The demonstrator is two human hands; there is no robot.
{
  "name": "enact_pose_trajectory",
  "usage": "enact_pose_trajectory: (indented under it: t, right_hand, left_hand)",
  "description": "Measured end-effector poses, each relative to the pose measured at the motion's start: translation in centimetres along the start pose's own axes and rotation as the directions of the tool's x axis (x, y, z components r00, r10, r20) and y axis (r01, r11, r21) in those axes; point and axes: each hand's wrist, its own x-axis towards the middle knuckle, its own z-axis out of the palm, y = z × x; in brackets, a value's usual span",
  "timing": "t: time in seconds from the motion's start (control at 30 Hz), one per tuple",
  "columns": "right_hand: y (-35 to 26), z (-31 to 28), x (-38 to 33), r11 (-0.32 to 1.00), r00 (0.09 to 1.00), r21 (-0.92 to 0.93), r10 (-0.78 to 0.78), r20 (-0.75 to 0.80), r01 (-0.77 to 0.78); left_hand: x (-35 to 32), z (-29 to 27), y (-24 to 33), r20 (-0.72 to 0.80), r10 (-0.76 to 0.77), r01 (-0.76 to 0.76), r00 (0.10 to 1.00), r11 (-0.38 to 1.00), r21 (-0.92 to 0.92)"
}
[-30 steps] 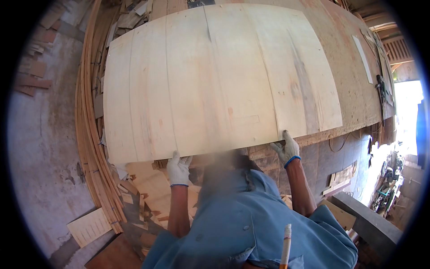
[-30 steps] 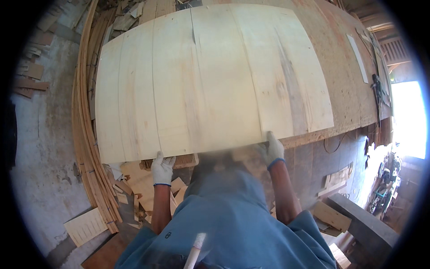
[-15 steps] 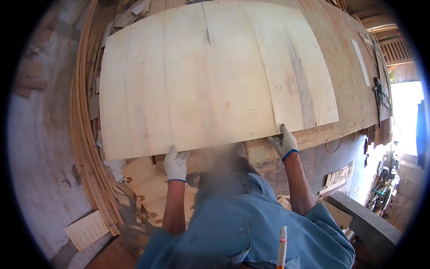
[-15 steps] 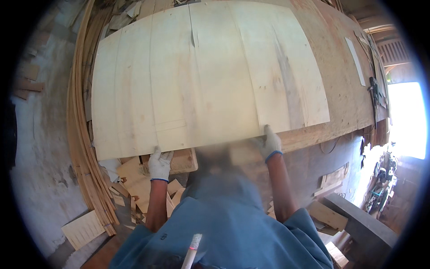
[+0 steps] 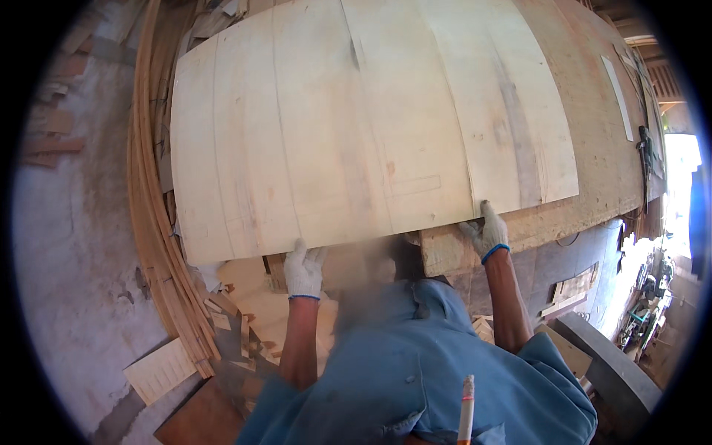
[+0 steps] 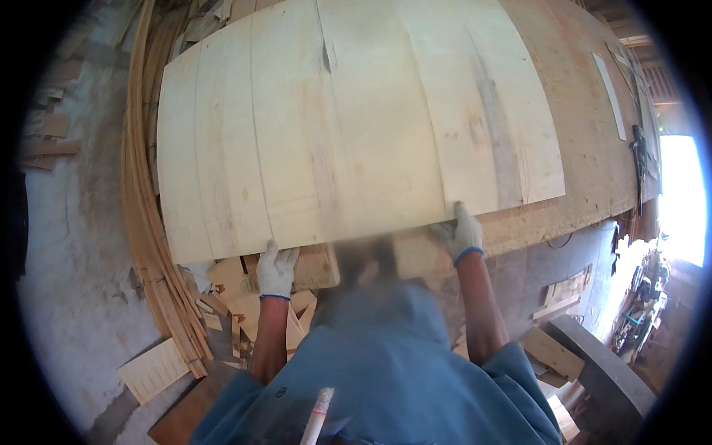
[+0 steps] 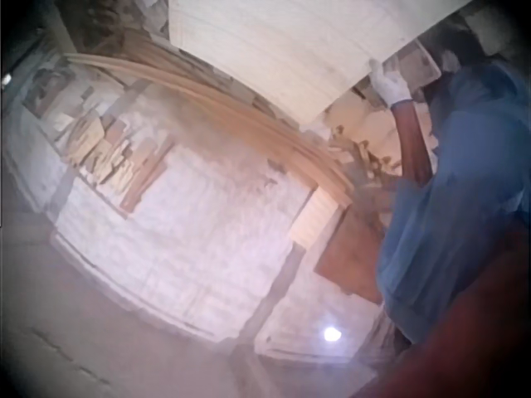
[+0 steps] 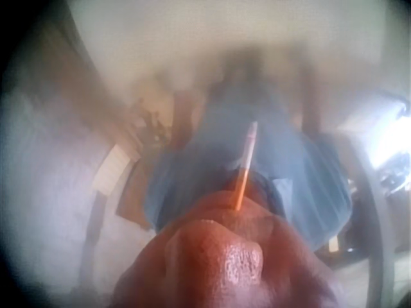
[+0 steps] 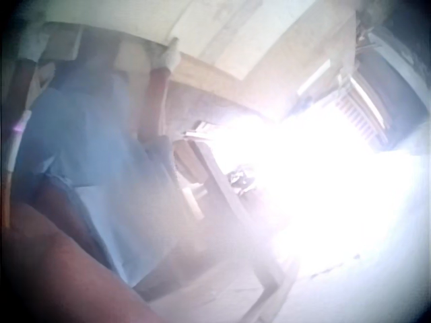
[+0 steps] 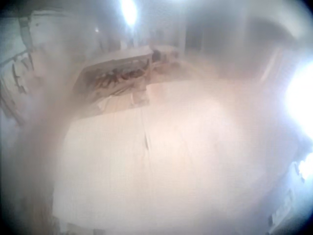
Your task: The person marks a large plywood sheet with a pencil, then uses a nail gun to attach a thin wooden strip along one edge. The person flips the panel and continues nailing the strip to secure it.
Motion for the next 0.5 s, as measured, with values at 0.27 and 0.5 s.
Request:
enact_pose_trajectory:
  t: [0.27, 0.5]
  right_hand:
    - [-0.5, 1.0, 0.4, 0.996, 0.999, -0.076, -0.048, 0.000, 0.048]
    - [-2.0, 3.9, 2.3, 0.990, 0.993, -0.079, -0.114, 0.031, 0.116]
  left_hand:
    - [1.0, 0.5, 0.5, -0.002, -0.029, 0.029, 1.000, 0.999, -0.034]
    - [3.4, 3.9, 2.0, 0.019, 0.008, -0.008, 1.000, 1.000, -0.028]
